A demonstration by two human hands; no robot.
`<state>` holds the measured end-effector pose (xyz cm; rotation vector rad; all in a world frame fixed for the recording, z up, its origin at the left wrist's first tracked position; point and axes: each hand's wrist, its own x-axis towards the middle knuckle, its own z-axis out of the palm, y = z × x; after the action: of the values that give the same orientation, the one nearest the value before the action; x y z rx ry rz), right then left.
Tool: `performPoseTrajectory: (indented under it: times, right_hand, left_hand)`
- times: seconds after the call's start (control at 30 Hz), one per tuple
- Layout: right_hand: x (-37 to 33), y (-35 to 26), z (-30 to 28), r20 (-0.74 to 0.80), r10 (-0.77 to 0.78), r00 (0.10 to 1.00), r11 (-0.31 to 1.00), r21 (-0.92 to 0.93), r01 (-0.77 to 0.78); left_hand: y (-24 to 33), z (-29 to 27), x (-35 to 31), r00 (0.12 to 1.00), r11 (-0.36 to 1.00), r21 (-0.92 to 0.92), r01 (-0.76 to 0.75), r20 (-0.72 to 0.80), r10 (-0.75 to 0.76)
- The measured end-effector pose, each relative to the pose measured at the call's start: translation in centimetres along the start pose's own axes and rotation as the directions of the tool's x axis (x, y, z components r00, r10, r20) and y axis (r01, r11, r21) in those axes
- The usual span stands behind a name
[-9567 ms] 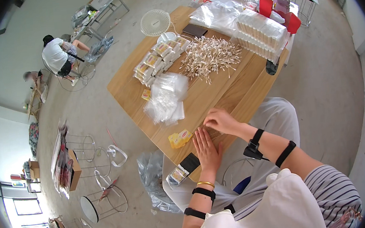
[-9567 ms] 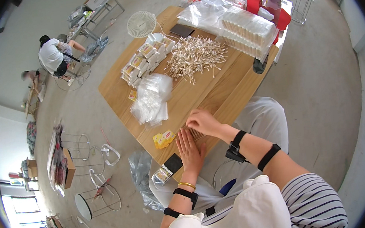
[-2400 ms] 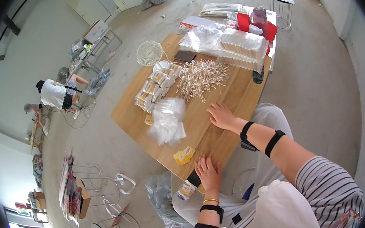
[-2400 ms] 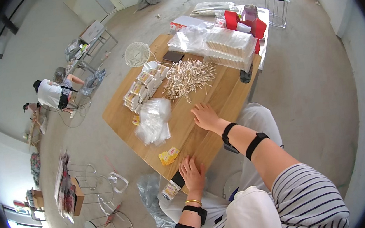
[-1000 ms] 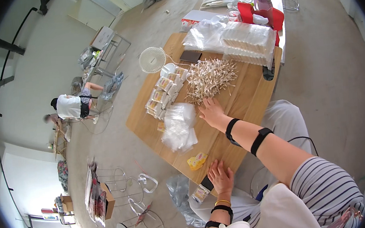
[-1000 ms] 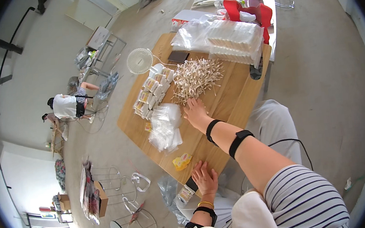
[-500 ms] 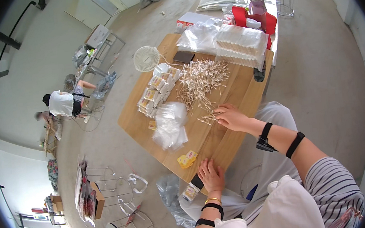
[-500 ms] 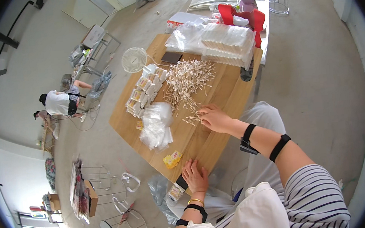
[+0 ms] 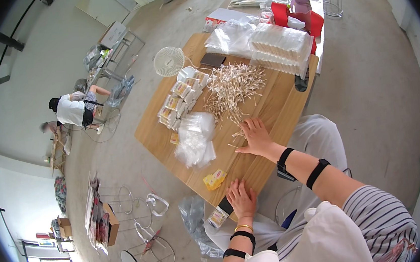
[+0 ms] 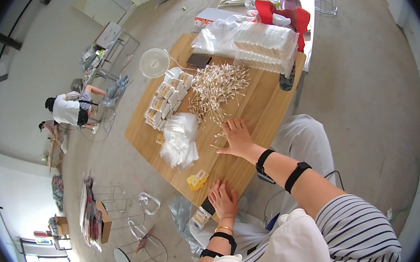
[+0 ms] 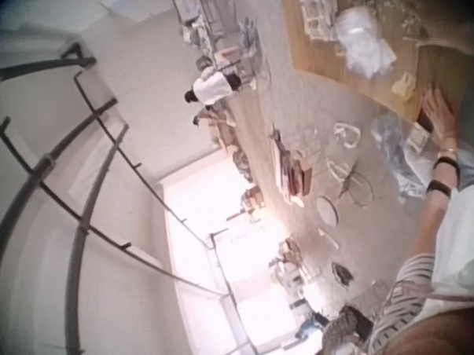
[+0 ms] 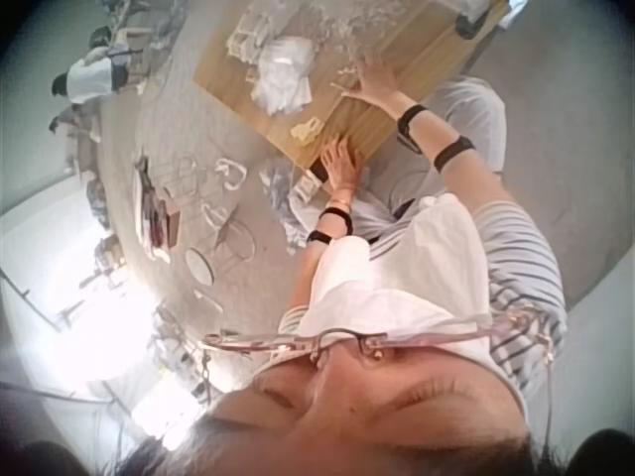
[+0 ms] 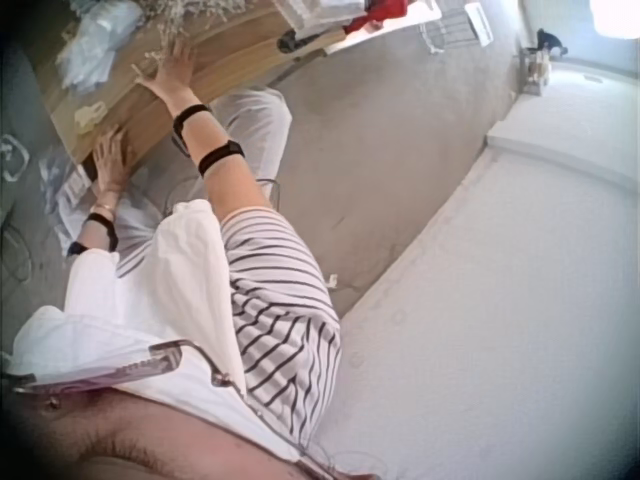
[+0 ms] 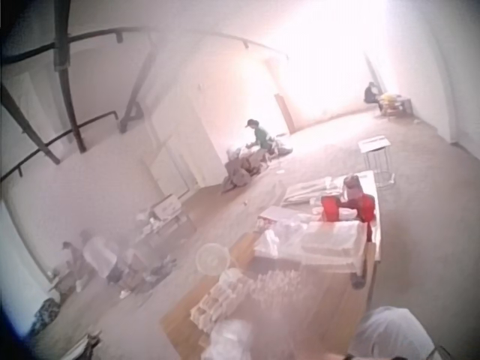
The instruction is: The person is counting and packaging a specific number of wooden-handled cotton swabs into small plastic bags.
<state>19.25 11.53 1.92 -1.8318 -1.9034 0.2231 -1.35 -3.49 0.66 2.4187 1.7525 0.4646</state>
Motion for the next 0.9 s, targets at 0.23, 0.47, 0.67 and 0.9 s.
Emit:
performPoseTrajectory:
  times: [0.23, 0.47, 0.67, 0.9]
  right_hand:
    - [-0.7, -0.8, 0.5, -0.024, -0.092, 0.995, 0.992, 0.079, 0.093]
    - [-1.4, 0.4, 0.7, -0.091, -0.203, 0.975, 0.923, 0.315, 0.221]
    - [-4.1, -0.2, 0.4, 0.046, -0.419, 0.907, 0.801, 0.490, 0.346]
    - [-4.5, 1.0, -2.5, 0.114, -0.410, 0.905, 0.842, 0.428, 0.328]
  left_hand:
    - [0.1, -0.1, -0.1, 0.999, 1.000, -0.010, -0.021, -0.042, 0.021]
    - [0.1, -0.6, 0.0, 0.999, 0.997, -0.081, 0.007, -0.040, -0.010]
    - [0.5, -1.6, 1.6, 0.997, 0.977, -0.199, -0.071, -0.032, 0.066]
    - [1.8, 0.2, 5.1, 0.988, 0.996, -0.004, -0.087, 0.131, 0.087]
